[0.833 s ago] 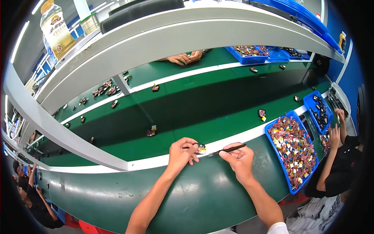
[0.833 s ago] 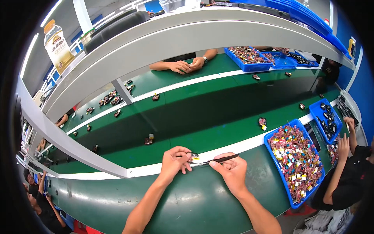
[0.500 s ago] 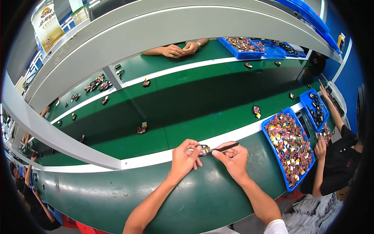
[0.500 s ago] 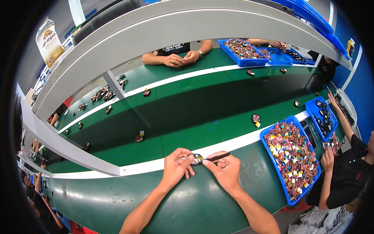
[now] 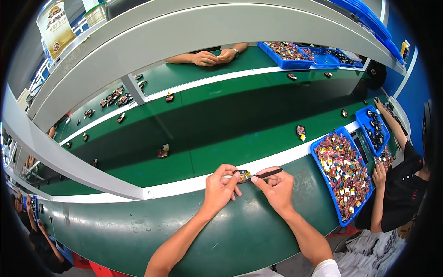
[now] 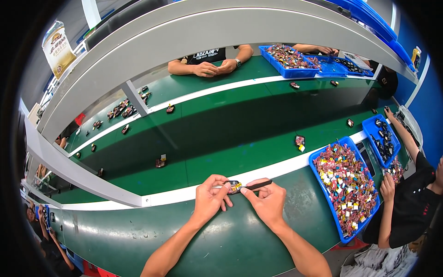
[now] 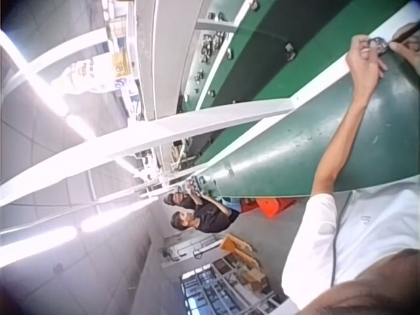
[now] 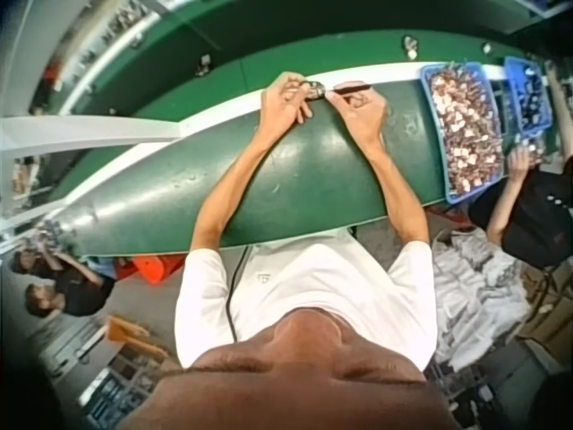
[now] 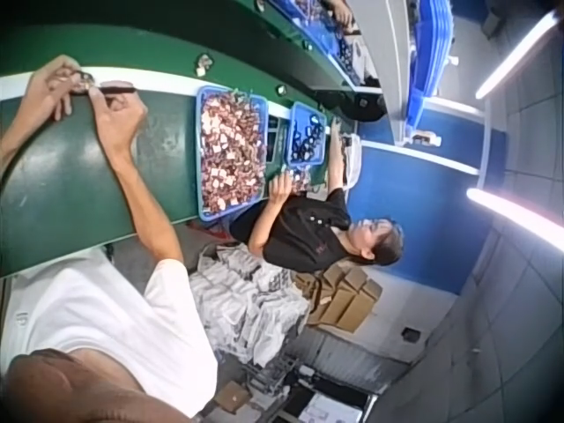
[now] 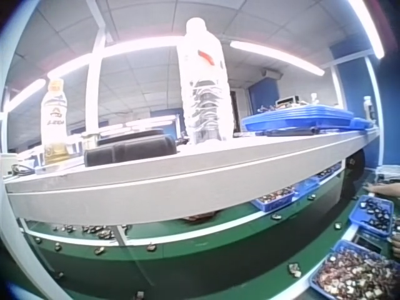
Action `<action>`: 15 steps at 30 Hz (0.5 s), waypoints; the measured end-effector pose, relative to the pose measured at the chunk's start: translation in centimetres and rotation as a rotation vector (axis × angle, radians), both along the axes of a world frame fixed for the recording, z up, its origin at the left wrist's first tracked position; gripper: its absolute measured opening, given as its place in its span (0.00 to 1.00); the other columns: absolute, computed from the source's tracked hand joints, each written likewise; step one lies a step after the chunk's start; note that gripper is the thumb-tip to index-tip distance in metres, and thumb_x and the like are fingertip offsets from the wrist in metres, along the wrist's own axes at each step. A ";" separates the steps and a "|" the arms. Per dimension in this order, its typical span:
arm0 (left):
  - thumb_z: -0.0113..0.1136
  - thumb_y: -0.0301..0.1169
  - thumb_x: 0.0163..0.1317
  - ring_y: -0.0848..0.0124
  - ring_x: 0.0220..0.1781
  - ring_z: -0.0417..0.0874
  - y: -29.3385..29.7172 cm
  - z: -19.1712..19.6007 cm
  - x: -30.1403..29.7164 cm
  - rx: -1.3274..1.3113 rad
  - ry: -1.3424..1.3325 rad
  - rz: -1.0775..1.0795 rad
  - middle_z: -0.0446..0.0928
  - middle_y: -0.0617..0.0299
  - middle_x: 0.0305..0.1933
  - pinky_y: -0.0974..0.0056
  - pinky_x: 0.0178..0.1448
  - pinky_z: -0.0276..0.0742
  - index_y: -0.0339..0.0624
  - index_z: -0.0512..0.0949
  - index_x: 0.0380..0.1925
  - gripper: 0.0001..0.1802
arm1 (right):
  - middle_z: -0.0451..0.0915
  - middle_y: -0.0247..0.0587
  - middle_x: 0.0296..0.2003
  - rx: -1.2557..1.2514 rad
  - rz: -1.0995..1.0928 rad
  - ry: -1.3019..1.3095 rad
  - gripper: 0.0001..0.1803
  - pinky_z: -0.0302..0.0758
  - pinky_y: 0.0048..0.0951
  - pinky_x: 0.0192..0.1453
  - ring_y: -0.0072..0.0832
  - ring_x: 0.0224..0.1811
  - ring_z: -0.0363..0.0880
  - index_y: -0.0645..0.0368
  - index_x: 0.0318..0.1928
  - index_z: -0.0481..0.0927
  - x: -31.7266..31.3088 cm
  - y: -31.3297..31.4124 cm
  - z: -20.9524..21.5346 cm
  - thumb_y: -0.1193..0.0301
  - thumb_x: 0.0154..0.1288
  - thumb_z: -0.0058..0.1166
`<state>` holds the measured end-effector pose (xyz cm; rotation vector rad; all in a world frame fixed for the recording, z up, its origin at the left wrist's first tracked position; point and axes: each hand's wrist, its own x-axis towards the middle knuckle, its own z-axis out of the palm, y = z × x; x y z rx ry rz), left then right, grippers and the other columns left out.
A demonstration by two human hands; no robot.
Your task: Assembling or inspecting small electronic or mechanical components on a factory production line using tweezers.
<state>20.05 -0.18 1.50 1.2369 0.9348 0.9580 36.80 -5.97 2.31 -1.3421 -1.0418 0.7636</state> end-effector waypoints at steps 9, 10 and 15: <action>0.59 0.26 0.70 0.72 0.22 0.84 -0.2 -0.5 -0.1 0.018 -0.031 -0.045 0.82 0.53 0.38 0.72 0.17 0.73 0.31 0.76 0.45 0.09 | 0.86 0.41 0.31 -0.069 0.050 0.260 0.08 0.75 0.16 0.32 0.17 0.31 0.83 0.68 0.37 0.82 0.4 0.4 -0.5 0.84 0.58 0.68; 0.59 0.25 0.70 0.72 0.22 0.84 -0.1 -0.6 -0.2 0.024 -0.032 -0.046 0.82 0.53 0.38 0.72 0.17 0.73 0.31 0.76 0.46 0.09 | 0.86 0.41 0.31 -0.070 0.052 0.262 0.08 0.75 0.16 0.32 0.17 0.31 0.83 0.68 0.37 0.82 0.4 0.4 -0.5 0.84 0.58 0.68; 0.58 0.25 0.71 0.71 0.23 0.85 -0.1 -0.5 -0.3 0.032 -0.039 -0.071 0.82 0.52 0.39 0.72 0.18 0.74 0.30 0.77 0.51 0.12 | 0.86 0.43 0.32 -0.104 0.077 0.258 0.09 0.78 0.18 0.35 0.20 0.32 0.85 0.69 0.38 0.81 0.7 0.3 -0.3 0.85 0.58 0.67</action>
